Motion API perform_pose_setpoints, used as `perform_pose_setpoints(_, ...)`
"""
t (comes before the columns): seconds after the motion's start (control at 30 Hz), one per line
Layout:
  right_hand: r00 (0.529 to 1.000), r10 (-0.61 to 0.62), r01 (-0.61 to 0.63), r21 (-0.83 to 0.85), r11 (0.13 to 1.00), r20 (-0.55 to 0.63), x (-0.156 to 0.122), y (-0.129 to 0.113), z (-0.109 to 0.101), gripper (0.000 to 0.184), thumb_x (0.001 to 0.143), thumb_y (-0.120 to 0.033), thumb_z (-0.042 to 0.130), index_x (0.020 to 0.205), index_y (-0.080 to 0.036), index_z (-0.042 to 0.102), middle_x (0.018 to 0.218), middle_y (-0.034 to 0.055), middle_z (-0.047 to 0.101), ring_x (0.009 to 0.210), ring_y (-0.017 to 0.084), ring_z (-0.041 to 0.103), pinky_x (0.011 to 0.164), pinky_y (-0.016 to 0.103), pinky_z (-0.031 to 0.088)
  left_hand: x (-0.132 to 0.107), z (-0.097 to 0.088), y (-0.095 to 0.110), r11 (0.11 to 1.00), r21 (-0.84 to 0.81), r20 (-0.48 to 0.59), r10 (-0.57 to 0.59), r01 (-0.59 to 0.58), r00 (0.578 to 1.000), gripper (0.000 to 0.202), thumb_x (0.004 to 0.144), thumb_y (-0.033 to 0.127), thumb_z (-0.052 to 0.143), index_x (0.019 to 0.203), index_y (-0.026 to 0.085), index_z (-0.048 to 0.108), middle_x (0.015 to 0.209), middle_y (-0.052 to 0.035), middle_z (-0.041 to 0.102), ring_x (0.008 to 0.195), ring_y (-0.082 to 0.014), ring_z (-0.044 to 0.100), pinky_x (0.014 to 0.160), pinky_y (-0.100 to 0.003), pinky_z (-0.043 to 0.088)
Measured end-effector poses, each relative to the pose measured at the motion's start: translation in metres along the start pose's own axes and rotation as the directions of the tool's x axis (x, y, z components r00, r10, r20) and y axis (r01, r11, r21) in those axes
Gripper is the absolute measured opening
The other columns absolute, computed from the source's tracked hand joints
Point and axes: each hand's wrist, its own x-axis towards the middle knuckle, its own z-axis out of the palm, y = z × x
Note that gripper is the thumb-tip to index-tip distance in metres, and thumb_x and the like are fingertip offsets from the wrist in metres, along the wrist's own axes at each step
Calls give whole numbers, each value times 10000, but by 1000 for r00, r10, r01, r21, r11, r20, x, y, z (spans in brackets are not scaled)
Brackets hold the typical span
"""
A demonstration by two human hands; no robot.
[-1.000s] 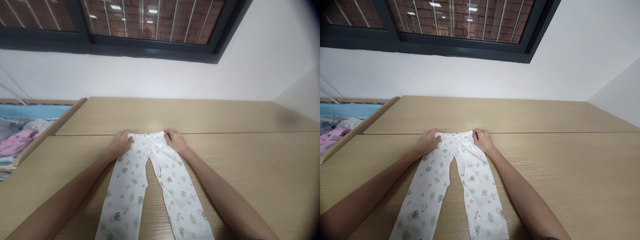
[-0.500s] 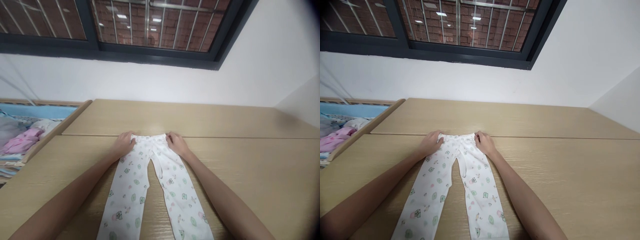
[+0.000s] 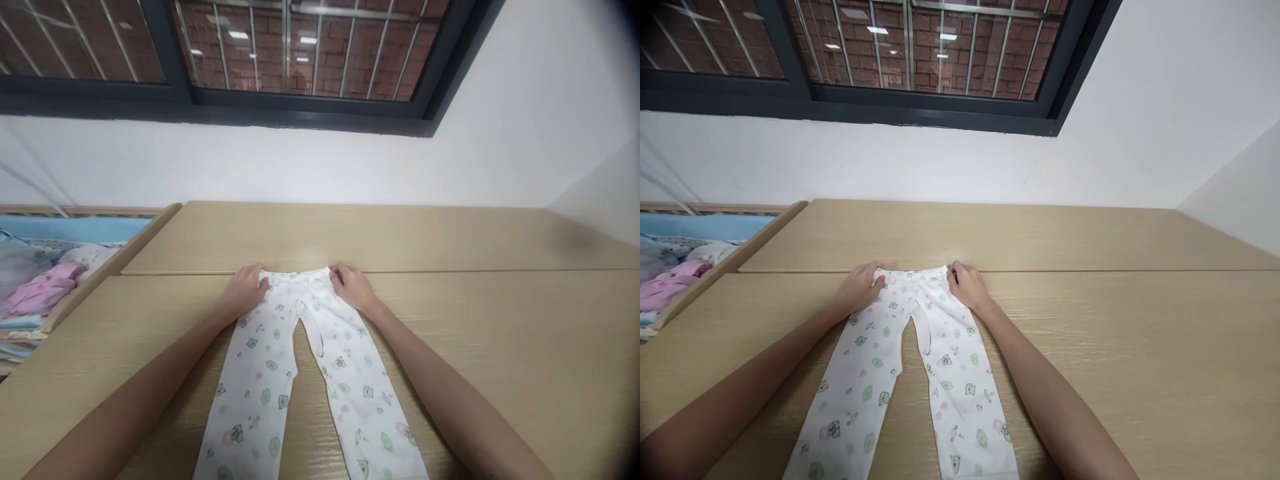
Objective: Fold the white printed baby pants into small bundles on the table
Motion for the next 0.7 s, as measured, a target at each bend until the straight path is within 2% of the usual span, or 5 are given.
perform_pose_setpoints(0.7,1000,15,-15,-32,999,4,-1,-3,-3,172,1010,-255,475,984,-196,634,956,60,737,901,201,659,732,268,396,1,5,-3,1000,-4,-40,19,-19,999,249,941,270,449,1143,197,576,1122,-99,694,1116,-284,617,1001,-447,456)
